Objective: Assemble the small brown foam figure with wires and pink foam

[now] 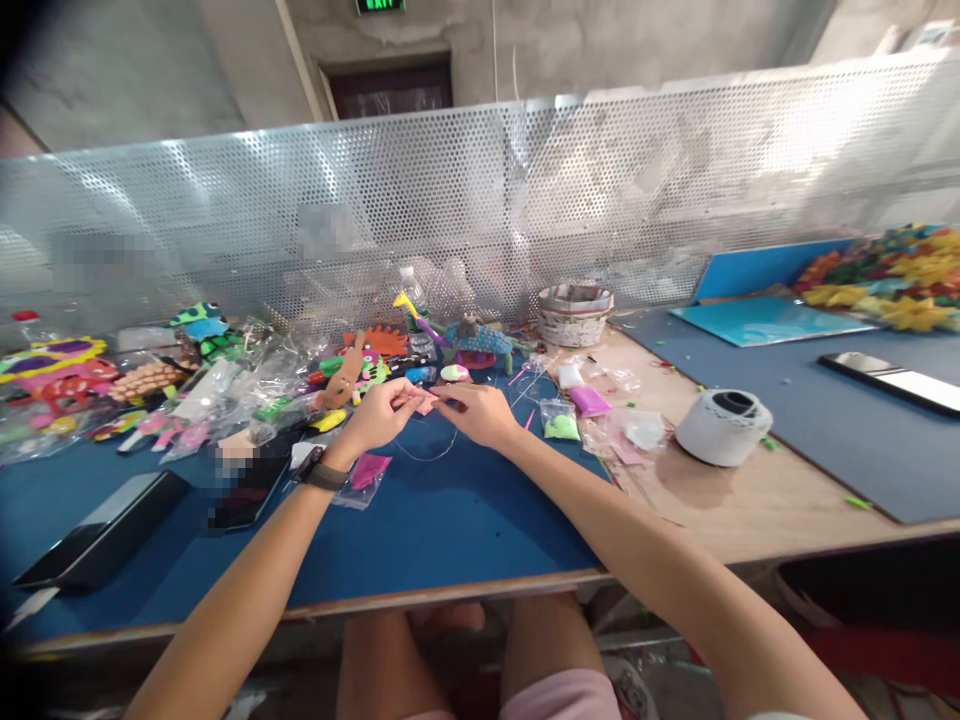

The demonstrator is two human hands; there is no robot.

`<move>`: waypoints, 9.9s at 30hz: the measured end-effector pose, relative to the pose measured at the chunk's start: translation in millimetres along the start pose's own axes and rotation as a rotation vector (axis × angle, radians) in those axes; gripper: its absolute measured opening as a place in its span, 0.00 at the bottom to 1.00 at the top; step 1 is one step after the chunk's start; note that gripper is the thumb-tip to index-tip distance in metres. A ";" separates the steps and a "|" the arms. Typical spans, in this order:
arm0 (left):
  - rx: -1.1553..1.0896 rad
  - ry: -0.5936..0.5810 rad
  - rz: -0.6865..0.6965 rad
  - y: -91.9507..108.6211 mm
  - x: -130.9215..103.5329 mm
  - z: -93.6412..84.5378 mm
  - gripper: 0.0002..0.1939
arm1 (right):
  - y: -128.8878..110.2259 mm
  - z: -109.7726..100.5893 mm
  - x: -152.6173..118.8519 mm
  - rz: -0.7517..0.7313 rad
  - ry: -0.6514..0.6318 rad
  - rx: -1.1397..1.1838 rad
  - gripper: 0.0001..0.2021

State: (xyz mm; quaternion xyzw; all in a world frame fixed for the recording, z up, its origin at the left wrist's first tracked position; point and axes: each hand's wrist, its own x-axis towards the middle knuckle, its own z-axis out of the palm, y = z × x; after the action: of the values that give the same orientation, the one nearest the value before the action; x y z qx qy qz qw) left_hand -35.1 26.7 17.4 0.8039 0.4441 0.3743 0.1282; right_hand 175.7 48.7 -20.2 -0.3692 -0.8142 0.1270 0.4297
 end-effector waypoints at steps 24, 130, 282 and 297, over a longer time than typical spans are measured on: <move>0.023 0.015 0.018 -0.6 -1.2 1.6 0.10 | -5.1 -8.2 5.0 -0.171 -0.113 -0.433 0.17; -1.114 -0.308 -0.687 1.5 0.9 5.4 0.11 | -6.9 -14.3 -1.0 -0.036 -0.045 -0.071 0.16; -0.828 0.013 -0.548 -21.9 4.9 23.6 0.16 | 12.5 -0.8 1.7 0.216 -0.281 0.613 0.16; -1.156 -0.042 -0.625 -23.9 5.5 18.1 0.09 | -3.5 -16.6 6.4 0.074 -0.155 0.001 0.08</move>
State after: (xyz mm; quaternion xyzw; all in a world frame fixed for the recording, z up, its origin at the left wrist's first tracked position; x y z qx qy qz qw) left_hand -35.1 47.1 -5.2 0.4457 0.3813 0.4818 0.6509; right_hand 184.9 49.0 -4.5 -0.3880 -0.8307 0.1713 0.3606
